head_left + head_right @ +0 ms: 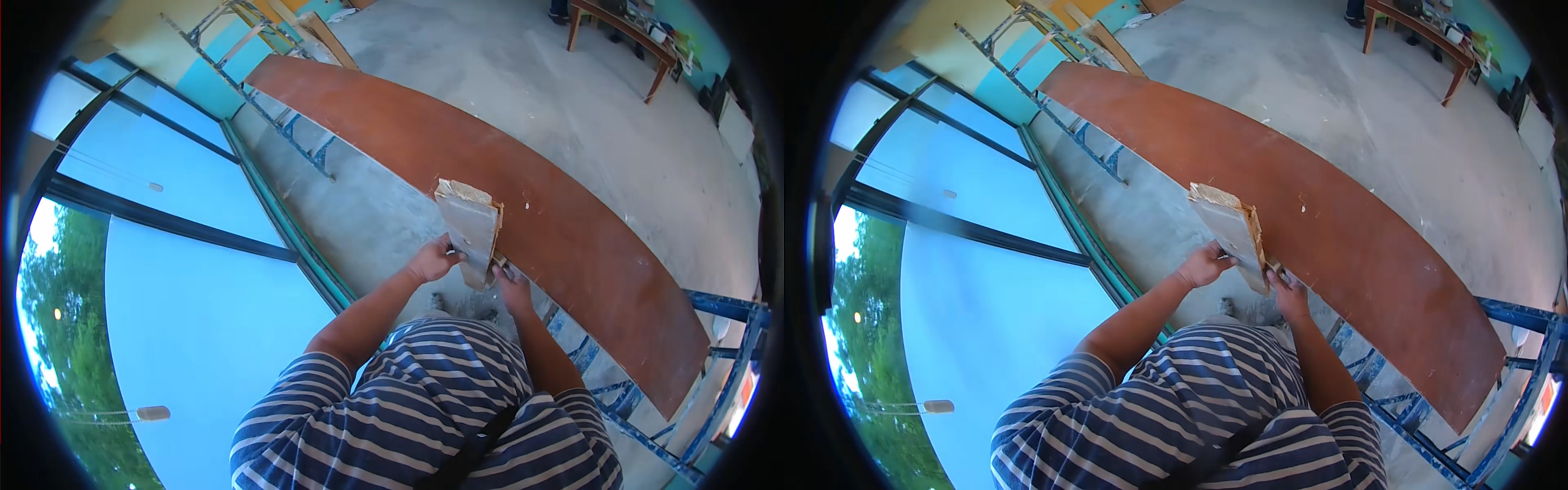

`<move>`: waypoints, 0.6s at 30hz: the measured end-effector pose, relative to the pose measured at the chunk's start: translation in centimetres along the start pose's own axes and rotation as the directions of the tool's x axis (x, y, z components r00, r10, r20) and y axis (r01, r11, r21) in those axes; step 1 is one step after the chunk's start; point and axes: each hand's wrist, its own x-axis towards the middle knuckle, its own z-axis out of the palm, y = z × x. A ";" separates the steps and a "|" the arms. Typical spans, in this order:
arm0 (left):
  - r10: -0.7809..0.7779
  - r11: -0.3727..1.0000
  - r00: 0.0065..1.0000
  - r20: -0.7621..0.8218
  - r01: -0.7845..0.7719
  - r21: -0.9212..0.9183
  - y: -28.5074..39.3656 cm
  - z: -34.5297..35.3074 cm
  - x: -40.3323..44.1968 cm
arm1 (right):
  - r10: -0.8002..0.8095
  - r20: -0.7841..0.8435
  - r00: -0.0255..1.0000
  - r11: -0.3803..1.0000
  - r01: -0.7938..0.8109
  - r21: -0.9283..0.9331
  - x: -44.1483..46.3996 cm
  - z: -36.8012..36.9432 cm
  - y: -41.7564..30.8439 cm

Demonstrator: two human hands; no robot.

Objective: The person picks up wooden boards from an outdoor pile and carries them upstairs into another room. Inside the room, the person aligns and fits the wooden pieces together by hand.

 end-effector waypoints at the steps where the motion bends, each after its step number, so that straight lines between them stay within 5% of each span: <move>1: -0.008 1.000 1.000 0.002 0.008 -0.003 0.2 0.1 -0.3 | 0.030 -0.007 1.000 0.997 -0.030 -0.078 0.1 -0.2 0.3; 10: 0.002 0.993 0.980 -0.200 0.022 0.116 -1.8 -3.4 -1.1 | -0.084 -0.030 0.996 0.987 0.079 -0.141 -0.2 -0.3 0.3; 13: 0.014 0.995 0.978 -0.210 0.008 0.104 -6.1 -5.5 0.0 | -0.157 -0.114 0.981 0.986 0.148 -0.082 0.0 0.4 1.7; 16: -0.107 0.940 0.968 -0.225 0.172 0.293 -4.7 -7.3 -0.6 | -0.165 -0.133 0.977 0.984 0.153 -0.095 -0.3 0.8 1.4; 18: -0.059 0.975 0.986 -0.154 0.090 0.201 -6.7 -8.7 -0.3 | -0.094 -0.151 0.984 0.992 0.080 -0.098 -1.1 1.2 0.0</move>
